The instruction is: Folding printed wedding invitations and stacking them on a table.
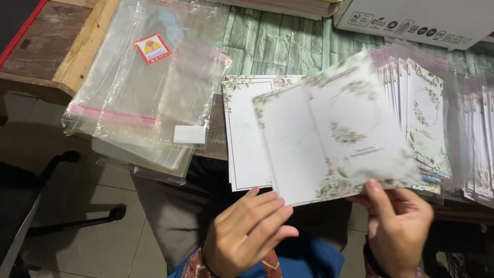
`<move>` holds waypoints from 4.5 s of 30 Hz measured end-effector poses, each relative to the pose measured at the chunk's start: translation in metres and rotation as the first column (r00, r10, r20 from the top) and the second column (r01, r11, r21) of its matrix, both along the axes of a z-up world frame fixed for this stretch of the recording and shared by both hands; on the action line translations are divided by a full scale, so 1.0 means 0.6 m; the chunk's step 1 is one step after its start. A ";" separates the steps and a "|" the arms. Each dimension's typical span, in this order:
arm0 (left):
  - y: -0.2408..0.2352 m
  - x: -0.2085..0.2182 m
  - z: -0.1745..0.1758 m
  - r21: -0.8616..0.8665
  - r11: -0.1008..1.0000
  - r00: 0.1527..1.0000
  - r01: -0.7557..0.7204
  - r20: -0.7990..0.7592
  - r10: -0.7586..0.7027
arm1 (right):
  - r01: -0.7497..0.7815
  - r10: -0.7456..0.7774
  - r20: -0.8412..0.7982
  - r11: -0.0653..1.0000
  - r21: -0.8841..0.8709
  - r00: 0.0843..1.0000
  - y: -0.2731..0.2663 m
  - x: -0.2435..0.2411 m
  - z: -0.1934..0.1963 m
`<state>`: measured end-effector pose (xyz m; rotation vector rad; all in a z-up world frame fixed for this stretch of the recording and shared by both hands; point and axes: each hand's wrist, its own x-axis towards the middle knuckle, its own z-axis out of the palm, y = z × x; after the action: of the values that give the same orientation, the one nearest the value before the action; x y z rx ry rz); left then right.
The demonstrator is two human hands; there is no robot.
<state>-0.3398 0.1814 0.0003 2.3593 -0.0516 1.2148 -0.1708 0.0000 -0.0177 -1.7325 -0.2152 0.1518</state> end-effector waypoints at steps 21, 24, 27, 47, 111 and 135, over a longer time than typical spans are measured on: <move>0.082 -0.027 0.018 -0.926 0.337 0.942 -0.167 -0.251 -0.225 | -0.564 0.595 0.418 0.799 -0.210 0.687 -0.039 0.005 0.070; 0.081 -0.046 0.014 -0.934 0.323 0.928 -0.150 -0.246 -0.281 | -0.625 0.622 0.330 0.772 -0.111 0.710 -0.038 0.000 0.075; 0.080 -0.062 0.017 -0.930 0.353 0.880 -0.104 -0.251 -0.403 | -0.656 0.653 0.277 0.749 -0.093 0.705 -0.044 0.016 0.054; -0.021 0.021 0.012 -0.593 0.805 0.941 0.007 -0.268 -0.206 | -0.370 0.390 0.235 0.920 -0.127 0.890 0.046 -0.054 0.036; -0.016 0.023 -0.012 -0.638 0.770 0.989 -0.002 -0.115 -0.093 | -0.448 0.515 0.165 0.834 -0.322 0.841 0.083 -0.038 0.070; 0.053 -0.017 0.004 -0.664 0.747 0.944 -0.023 -0.261 -0.203 | 0.053 -0.058 0.051 0.994 0.091 0.997 0.023 0.020 -0.015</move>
<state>-0.3500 0.2133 0.0025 1.8448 0.3205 0.6277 -0.1588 0.0138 -0.0267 -1.6525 -0.2098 0.0546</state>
